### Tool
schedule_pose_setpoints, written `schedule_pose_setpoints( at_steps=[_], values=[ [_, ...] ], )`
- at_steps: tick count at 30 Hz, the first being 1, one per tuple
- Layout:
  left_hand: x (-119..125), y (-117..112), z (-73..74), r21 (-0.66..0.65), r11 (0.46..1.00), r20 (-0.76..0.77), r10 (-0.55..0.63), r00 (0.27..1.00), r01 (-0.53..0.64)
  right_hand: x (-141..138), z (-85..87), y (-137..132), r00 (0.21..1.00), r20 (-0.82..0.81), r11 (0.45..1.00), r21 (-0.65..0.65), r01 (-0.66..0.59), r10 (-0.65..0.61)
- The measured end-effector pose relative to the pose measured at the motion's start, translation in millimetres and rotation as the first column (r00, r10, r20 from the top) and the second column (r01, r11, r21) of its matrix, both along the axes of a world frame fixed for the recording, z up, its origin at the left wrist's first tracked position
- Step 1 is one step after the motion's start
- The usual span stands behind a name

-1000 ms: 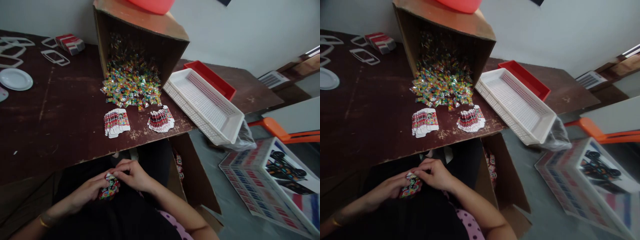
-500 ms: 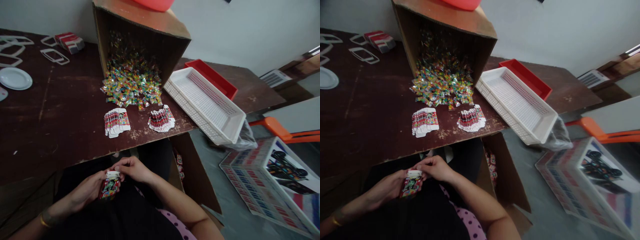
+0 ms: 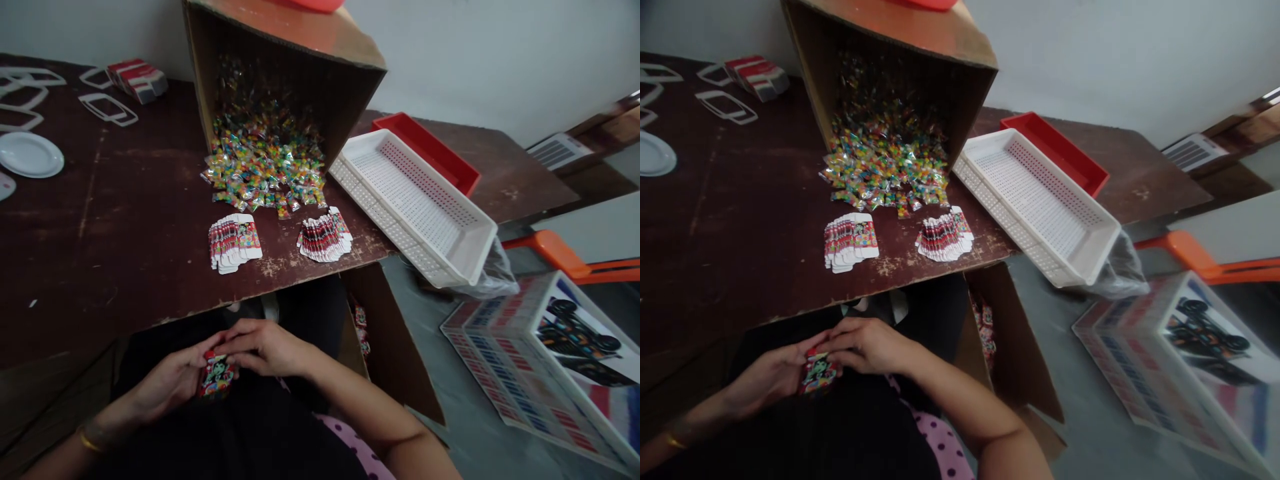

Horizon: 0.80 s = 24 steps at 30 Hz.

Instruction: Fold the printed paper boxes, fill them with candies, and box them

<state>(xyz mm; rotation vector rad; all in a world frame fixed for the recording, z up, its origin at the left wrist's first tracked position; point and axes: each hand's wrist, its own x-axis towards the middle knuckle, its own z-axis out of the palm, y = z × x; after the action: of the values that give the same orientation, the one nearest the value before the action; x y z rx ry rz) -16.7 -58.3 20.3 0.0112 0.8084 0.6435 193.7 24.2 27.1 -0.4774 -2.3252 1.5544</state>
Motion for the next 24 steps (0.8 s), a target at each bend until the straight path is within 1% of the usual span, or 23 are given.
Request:
schedule_pose_setpoints(
  at_steps=[2, 3, 5, 7, 9, 10, 12, 14, 15, 17, 18, 19, 20, 21, 22, 23, 24],
  values=[
    [-0.8, -2.1, -0.3, -0.001, 1.0, -0.013, -0.009, 1.0, 0.009, 0.5, 0.5, -0.8, 1.0, 0.006, 1.0, 0.03, -0.005, 0.005],
    [-1.1, -2.9, -0.3, 0.012, 1.0, -0.033, -0.012, 0.999, 0.013, -0.2, 0.3, -1.5, 1.0, -0.01, 1.0, 0.012, 0.019, -0.019],
    [-1.0, -3.5, 0.8, 0.062, 0.998, -0.075, -0.011, 0.997, 0.016, -2.9, -0.9, -3.1, 0.992, -0.049, 0.99, -0.085, 0.109, -0.113],
    [-0.3, -3.1, 3.3, 0.116, 0.993, -0.083, -0.011, 0.997, 0.021, -6.2, -2.5, -5.3, 0.974, -0.059, 0.962, -0.176, 0.207, -0.22],
    [0.2, -2.3, 6.9, 0.151, 0.988, -0.073, -0.019, 0.997, 0.029, -9.2, -4.8, -9.8, 0.961, -0.063, 0.949, -0.183, 0.255, -0.27],
    [0.2, -1.9, 8.9, 0.161, 0.986, -0.076, -0.02, 0.997, 0.032, -10.3, -6.1, -13.4, 0.96, -0.067, 0.953, -0.157, 0.259, -0.272],
    [-1.0, -0.7, 12.5, 0.186, 0.981, -0.12, -0.035, 0.992, 0.057, -11.4, -8.3, -22.3, 0.964, -0.074, 0.966, -0.063, 0.251, -0.255],
    [-3.8, 1.6, 14.5, 0.239, 0.961, -0.23, -0.085, 0.969, 0.141, -10.2, -8.5, -28.3, 0.972, -0.077, 0.974, 0.032, 0.224, -0.221],
    [-5.9, 3.6, 14.7, 0.274, 0.941, -0.305, -0.109, 0.946, 0.197, -8.6, -7.4, -27.3, 0.979, -0.089, 0.979, 0.068, 0.19, -0.184],
    [-11.3, 9.3, 13.3, 0.339, 0.885, -0.457, -0.142, 0.878, 0.32, -4.0, -2.9, -11.1, 0.992, -0.111, 0.989, 0.129, 0.072, -0.058],
    [-14.5, 12.8, 12.2, 0.37, 0.846, -0.527, -0.149, 0.837, 0.383, -1.2, 0.2, 5.3, 0.995, -0.102, 0.985, 0.167, 0.037, -0.02],
    [-18.0, 16.6, 11.0, 0.395, 0.804, -0.591, -0.147, 0.793, 0.444, 1.4, 3.5, 27.1, 0.997, -0.067, 0.974, 0.221, 0.049, -0.035],
    [-21.8, 20.1, 10.1, 0.41, 0.76, -0.65, -0.145, 0.746, 0.505, 3.5, 6.6, 53.3, 0.993, 0.0, 0.949, 0.294, 0.115, -0.12],
    [-25.8, 23.3, 9.7, 0.415, 0.709, -0.706, -0.144, 0.694, 0.569, 5.0, 9.3, 82.4, 0.956, 0.071, 0.891, 0.39, 0.235, -0.283],
    [-30.1, 25.7, 9.9, 0.409, 0.657, -0.761, -0.137, 0.634, 0.633, 5.6, 11.2, 112.3, 0.867, 0.15, 0.793, 0.499, 0.349, -0.476],
    [-34.7, 27.3, 10.8, 0.391, 0.609, -0.812, -0.124, 0.57, 0.69, 5.3, 12.0, 140.9, 0.731, 0.214, 0.678, 0.599, 0.426, -0.648],
    [-39.3, 28.2, 12.3, 0.367, 0.569, -0.852, -0.113, 0.511, 0.736, 3.9, 11.7, 165.7, 0.647, 0.236, 0.616, 0.643, 0.455, -0.725]
  ],
)
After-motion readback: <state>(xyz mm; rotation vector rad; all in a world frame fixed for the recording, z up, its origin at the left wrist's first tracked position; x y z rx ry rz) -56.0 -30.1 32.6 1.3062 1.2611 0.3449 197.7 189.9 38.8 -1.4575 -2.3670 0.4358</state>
